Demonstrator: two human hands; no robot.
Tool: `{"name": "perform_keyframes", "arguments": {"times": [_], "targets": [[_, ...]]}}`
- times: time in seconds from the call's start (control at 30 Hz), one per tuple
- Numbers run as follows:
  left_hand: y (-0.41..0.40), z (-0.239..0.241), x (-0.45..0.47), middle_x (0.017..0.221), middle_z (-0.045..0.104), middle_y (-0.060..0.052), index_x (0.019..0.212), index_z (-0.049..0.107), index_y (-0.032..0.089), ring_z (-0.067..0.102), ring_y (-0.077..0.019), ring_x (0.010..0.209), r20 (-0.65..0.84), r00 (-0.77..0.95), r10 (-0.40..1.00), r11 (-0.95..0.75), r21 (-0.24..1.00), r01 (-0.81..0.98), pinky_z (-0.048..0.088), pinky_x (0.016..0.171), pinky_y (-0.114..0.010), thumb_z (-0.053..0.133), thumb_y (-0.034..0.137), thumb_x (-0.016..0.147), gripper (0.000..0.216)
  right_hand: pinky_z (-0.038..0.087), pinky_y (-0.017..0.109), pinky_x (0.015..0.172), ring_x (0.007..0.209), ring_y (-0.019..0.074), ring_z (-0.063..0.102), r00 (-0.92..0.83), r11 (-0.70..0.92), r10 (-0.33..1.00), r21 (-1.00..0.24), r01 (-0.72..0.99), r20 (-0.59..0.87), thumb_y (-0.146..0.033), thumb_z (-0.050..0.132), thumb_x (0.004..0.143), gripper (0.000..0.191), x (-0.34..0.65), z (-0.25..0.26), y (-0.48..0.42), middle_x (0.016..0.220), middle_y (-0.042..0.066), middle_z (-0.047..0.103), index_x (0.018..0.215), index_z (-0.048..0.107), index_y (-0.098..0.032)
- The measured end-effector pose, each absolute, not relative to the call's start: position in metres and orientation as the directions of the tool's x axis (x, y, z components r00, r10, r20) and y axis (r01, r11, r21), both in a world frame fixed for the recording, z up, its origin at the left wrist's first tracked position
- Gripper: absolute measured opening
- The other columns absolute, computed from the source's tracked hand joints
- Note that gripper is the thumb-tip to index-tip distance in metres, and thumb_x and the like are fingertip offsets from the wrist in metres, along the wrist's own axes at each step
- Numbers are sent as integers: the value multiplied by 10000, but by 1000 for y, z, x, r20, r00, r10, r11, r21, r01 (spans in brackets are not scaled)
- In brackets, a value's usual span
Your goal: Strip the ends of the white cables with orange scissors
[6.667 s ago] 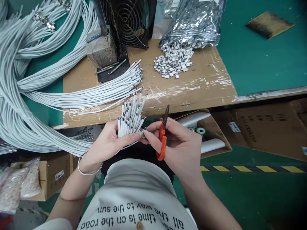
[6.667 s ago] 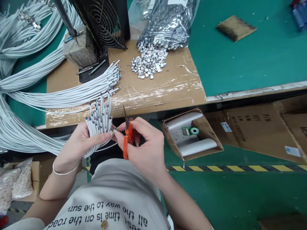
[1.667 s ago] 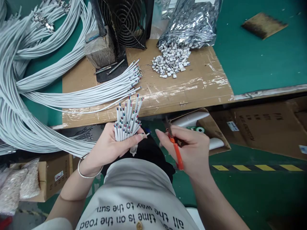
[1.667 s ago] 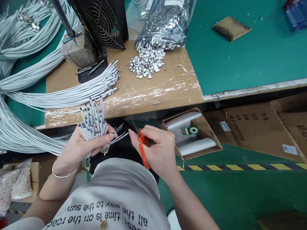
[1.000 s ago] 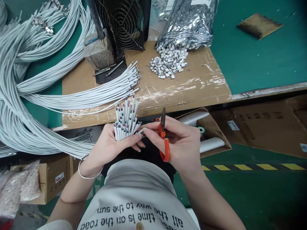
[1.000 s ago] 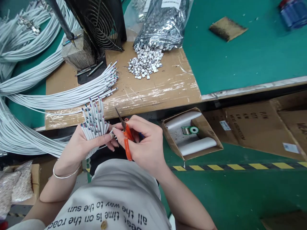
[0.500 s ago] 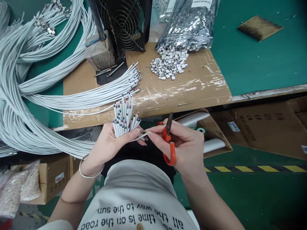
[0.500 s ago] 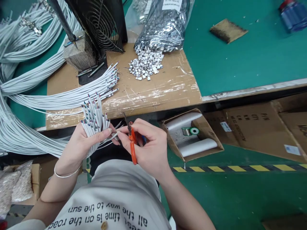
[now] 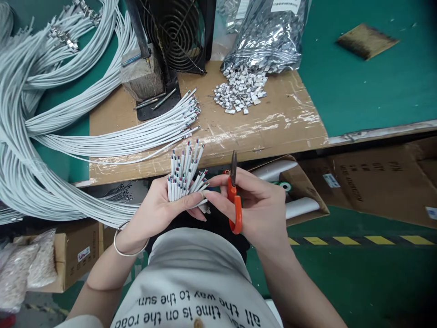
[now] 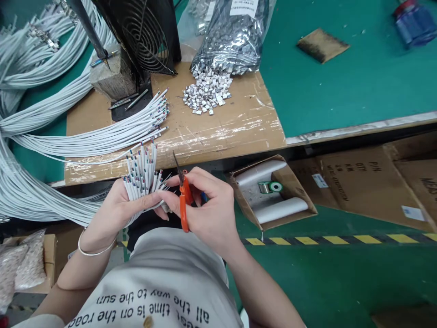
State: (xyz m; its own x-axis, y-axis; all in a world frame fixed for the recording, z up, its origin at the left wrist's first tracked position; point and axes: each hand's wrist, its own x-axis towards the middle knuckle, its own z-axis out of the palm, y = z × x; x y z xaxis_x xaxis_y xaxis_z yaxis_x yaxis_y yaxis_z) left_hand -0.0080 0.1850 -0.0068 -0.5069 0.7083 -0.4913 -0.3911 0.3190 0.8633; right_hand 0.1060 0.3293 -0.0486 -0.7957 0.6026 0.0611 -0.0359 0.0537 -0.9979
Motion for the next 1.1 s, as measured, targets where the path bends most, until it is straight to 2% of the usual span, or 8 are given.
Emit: {"name": "perform_keyframes", "arguments": {"times": [0.13, 0.27, 0.4, 0.53, 0.63, 0.8, 0.97, 1.1], "targets": [[185, -9, -8, 906, 809, -84, 1003, 773, 123, 769, -225, 823, -464, -537, 704, 294, 879, -374, 651, 804, -349, 876, 338, 855, 281, 438, 265, 525, 639, 138, 565, -767, 63, 639, -998, -23, 58, -266, 814, 838, 57, 104, -50, 326, 748, 25, 668, 796, 810, -229], [185, -12, -9, 987, 804, -71, 963, 796, 153, 726, -230, 922, -406, -629, 662, 321, 913, -252, 595, 848, -332, 903, 343, 819, 261, 389, 271, 506, 603, 127, 507, -772, 108, 630, -994, -15, 81, -265, 806, 847, 94, 106, -49, 327, 701, 14, 634, 763, 793, -224], [185, -10, -11, 803, 757, -42, 817, 760, 154, 675, -185, 787, -393, -586, 709, 336, 918, -210, 544, 759, -296, 851, 342, 869, 215, 357, 278, 509, 586, 120, 465, -789, 121, 605, -992, -38, 104, -244, 784, 867, 151, 107, -48, 329, 652, -1, 581, 721, 760, -212], [186, -3, -10, 561, 603, 5, 626, 620, 163, 539, -113, 577, -423, -504, 753, 374, 905, -202, 448, 605, -256, 768, 338, 942, 390, 384, 282, 543, 598, 123, 491, -763, 11, 641, -995, -104, 87, -207, 787, 864, 172, 104, -51, 328, 630, -20, 559, 701, 733, -219], [187, -1, -9, 503, 539, 46, 724, 629, 160, 472, -83, 504, -428, -528, 734, 357, 904, -236, 401, 545, -238, 781, 325, 937, 309, 421, 296, 572, 593, 134, 519, -671, -75, 741, -989, -125, 29, -205, 784, 880, 158, 104, -55, 332, 604, -35, 549, 735, 734, -241], [188, -7, -10, 580, 691, -10, 895, 664, 142, 615, -125, 493, -440, -550, 710, 285, 894, -346, 483, 495, -237, 812, 337, 910, 246, 407, 318, 571, 596, 153, 503, -682, 13, 730, -999, -48, 42, -294, 787, 914, 255, 112, -60, 343, 594, -18, 544, 685, 691, -237], [188, -8, -10, 612, 742, -41, 857, 695, 136, 703, -163, 558, -436, -524, 732, 232, 882, -410, 576, 563, -260, 783, 349, 944, 246, 308, 305, 525, 575, 123, 415, -794, 207, 597, -978, 16, 114, -276, 760, 915, 324, 122, -64, 348, 629, -15, 508, 644, 595, -207], [188, -9, -9, 931, 824, -51, 966, 784, 151, 767, -189, 874, -405, -603, 687, 180, 899, -399, 610, 835, -289, 853, 294, 880, 180, 288, 298, 516, 555, 108, 372, -830, 281, 541, -959, 26, 136, -267, 752, 918, 376, 126, -65, 352, 609, -29, 442, 628, 522, -200]]}}
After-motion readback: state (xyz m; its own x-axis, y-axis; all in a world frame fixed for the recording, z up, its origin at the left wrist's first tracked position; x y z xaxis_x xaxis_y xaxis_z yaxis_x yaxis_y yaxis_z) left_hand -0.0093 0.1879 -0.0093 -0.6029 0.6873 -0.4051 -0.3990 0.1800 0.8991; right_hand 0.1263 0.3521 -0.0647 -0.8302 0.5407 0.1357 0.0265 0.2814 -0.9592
